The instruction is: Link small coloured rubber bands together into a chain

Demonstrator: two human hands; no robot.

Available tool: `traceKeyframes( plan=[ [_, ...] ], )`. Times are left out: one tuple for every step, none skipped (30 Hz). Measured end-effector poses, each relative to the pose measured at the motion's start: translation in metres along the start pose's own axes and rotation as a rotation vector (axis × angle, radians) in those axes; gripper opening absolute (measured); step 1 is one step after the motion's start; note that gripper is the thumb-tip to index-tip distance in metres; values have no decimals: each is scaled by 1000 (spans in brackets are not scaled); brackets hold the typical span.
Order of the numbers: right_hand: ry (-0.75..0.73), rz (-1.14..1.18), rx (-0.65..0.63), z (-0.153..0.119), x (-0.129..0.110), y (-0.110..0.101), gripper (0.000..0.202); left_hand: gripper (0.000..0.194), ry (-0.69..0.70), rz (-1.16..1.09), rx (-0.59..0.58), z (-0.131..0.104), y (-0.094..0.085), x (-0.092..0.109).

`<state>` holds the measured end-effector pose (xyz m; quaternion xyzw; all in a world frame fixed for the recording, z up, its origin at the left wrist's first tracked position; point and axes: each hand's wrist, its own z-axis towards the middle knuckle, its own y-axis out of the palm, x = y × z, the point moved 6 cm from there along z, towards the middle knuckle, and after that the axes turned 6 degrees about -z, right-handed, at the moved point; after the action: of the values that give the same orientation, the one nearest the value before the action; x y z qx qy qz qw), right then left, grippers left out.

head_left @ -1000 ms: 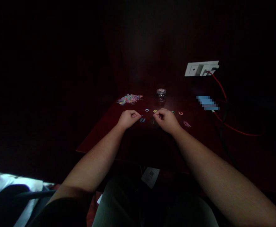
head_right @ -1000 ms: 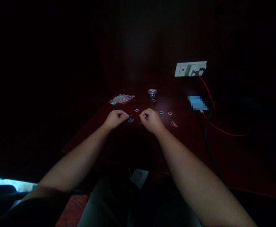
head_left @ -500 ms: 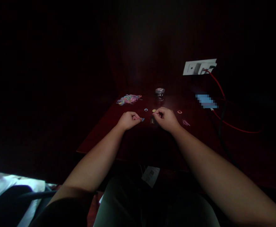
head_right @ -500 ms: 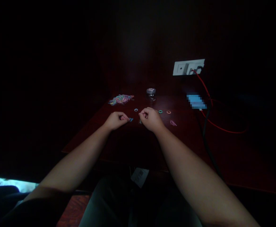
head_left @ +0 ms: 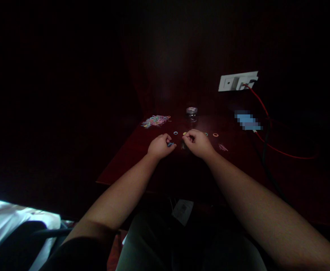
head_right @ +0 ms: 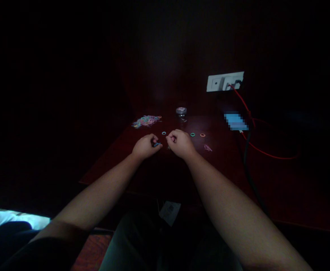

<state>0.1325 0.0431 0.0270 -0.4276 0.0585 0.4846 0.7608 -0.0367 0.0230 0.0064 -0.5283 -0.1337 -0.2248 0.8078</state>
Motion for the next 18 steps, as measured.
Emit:
traceKeyframes(
  plan=[
    [-2,-1,3,0,0,0,20,23,-14,32,-5,0,1,2],
    [-3,0,6,0,0,0,20,18,-27,52,-9,0,1,4],
    [-6,1,8,0,0,-1,20,15,-37,64,-7,0,1,5],
    [-9,3,13,0,0,-1,19,12,-44,69,-1,0,1,6],
    [-11,5,20,0,-1,-2,19,11,-51,70,7,0,2,6],
    [-13,7,25,0,-1,-2,19,10,-61,66,18,0,2,5],
    [-15,9,29,-1,-1,-2,19,10,-70,57,27,0,2,5],
    [-16,11,31,-1,-1,-3,18,10,-79,44,36,0,3,5],
    [-18,13,32,-1,-1,-3,18,11,-86,30,45,0,4,4],
    [-21,13,33,-1,-2,-3,18,12,-93,14,56,0,4,4],
    [-24,13,36,-1,-2,-3,18,13,-101,-4,69,0,4,4],
    [-24,13,42,0,-2,-4,18,15,-111,-23,84,-1,4,4],
    [-20,13,51,0,-1,-5,19,16,-123,-44,98,-1,3,3],
    [-12,14,61,0,0,-6,19,18,-137,-66,110,-2,3,1],
    [-1,14,72,0,2,-8,20,20,-151,-83,119,-3,2,-1],
    [11,14,83,0,4,-9,20,22,-165,-93,126,-4,0,-3],
    [24,15,95,0,6,-11,20,24,-177,-94,130,-5,-1,-6],
    [39,16,107,0,8,-13,21,25,-189,-87,133,-5,-3,-10]
  ],
)
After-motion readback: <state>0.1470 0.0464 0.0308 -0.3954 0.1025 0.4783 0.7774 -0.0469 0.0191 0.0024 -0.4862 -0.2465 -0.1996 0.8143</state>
